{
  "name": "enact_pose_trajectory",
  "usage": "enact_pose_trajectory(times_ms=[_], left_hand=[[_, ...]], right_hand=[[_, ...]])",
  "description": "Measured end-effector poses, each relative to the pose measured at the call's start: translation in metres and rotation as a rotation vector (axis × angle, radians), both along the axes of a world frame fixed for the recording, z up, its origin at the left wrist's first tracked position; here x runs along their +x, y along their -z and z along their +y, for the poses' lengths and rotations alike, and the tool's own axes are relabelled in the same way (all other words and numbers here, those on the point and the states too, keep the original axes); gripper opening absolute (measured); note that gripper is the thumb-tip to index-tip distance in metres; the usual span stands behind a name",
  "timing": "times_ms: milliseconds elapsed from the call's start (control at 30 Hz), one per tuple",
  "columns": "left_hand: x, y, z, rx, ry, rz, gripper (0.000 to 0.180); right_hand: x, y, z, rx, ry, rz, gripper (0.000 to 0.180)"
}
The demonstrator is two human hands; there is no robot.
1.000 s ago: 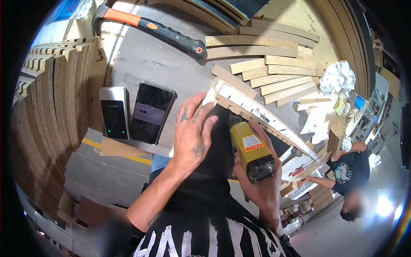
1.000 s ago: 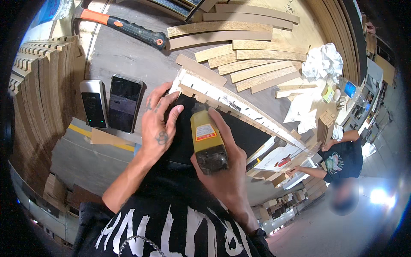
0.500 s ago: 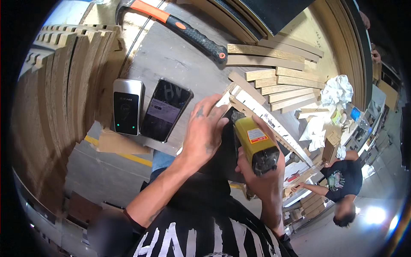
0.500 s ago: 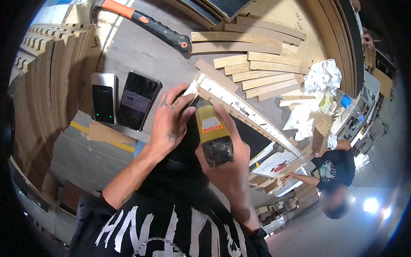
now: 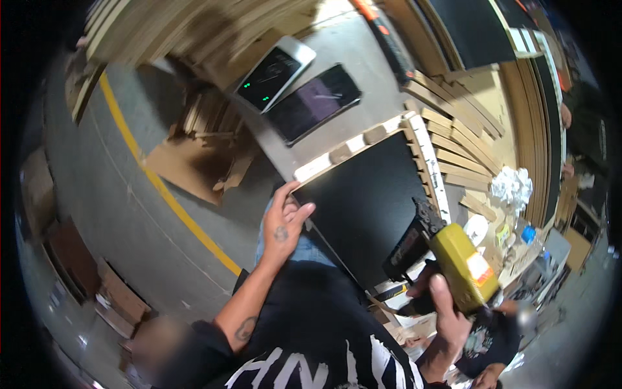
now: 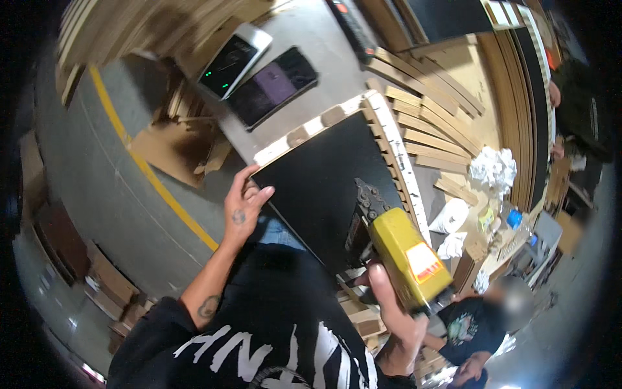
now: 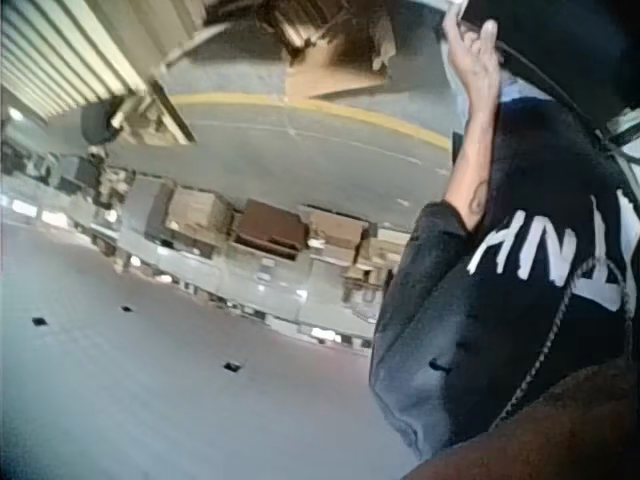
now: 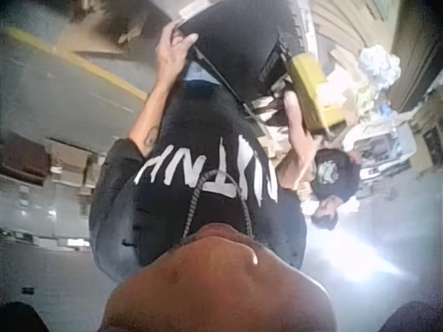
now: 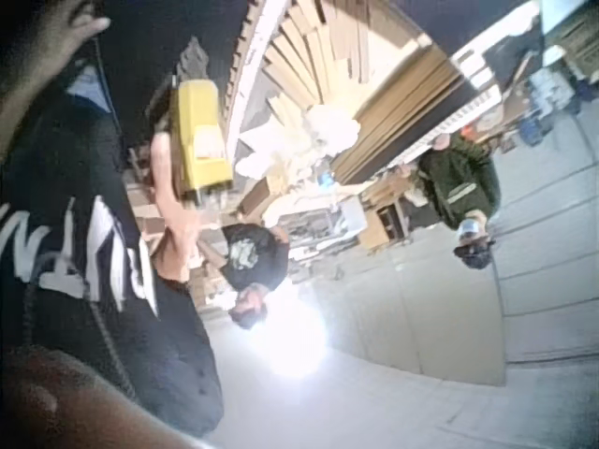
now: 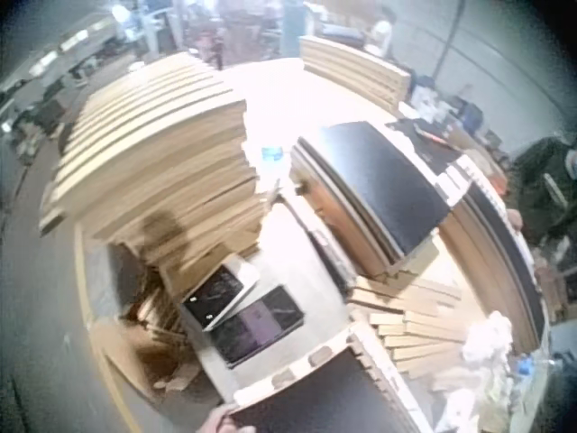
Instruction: The person places a black panel onto a wooden frame assembly, secures it using a nail gun, and fits wooden slats onto the assembly by tapping them with a hammer.
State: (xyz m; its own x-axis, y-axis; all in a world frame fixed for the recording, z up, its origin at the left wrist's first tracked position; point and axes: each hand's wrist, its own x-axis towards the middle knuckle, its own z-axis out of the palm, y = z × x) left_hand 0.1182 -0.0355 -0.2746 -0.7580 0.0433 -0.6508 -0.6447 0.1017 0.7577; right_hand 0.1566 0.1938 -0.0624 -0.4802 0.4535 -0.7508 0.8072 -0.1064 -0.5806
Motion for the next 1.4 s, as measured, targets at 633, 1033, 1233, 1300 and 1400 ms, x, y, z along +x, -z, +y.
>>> enact_pose_trajectory(times_ms=[633,1033,1233,1300,1400], left_hand=[[0.036,0.050,-0.014,0.183,-0.222,0.307,0.046],[0.032,0.051,-0.014,0.258,-0.265,0.168,0.046],[0.034,0.054,-0.018,0.170,-0.223,0.321,0.046],[0.034,0.054,-0.019,0.149,-0.224,0.353,0.045],[0.034,0.054,-0.019,0.137,-0.207,0.352,0.045]], right_hand=[[-0.030,0.096,-0.130,0.237,-0.753,-0.025,0.025],[-0.035,0.101,-0.142,0.266,-0.702,-0.133,0.026],[-0.035,0.099,-0.145,0.292,-0.708,-0.140,0.024],[-0.036,0.098,-0.146,0.309,-0.727,-0.109,0.024],[-0.042,0.094,-0.153,0.321,-0.697,-0.199,0.024]])
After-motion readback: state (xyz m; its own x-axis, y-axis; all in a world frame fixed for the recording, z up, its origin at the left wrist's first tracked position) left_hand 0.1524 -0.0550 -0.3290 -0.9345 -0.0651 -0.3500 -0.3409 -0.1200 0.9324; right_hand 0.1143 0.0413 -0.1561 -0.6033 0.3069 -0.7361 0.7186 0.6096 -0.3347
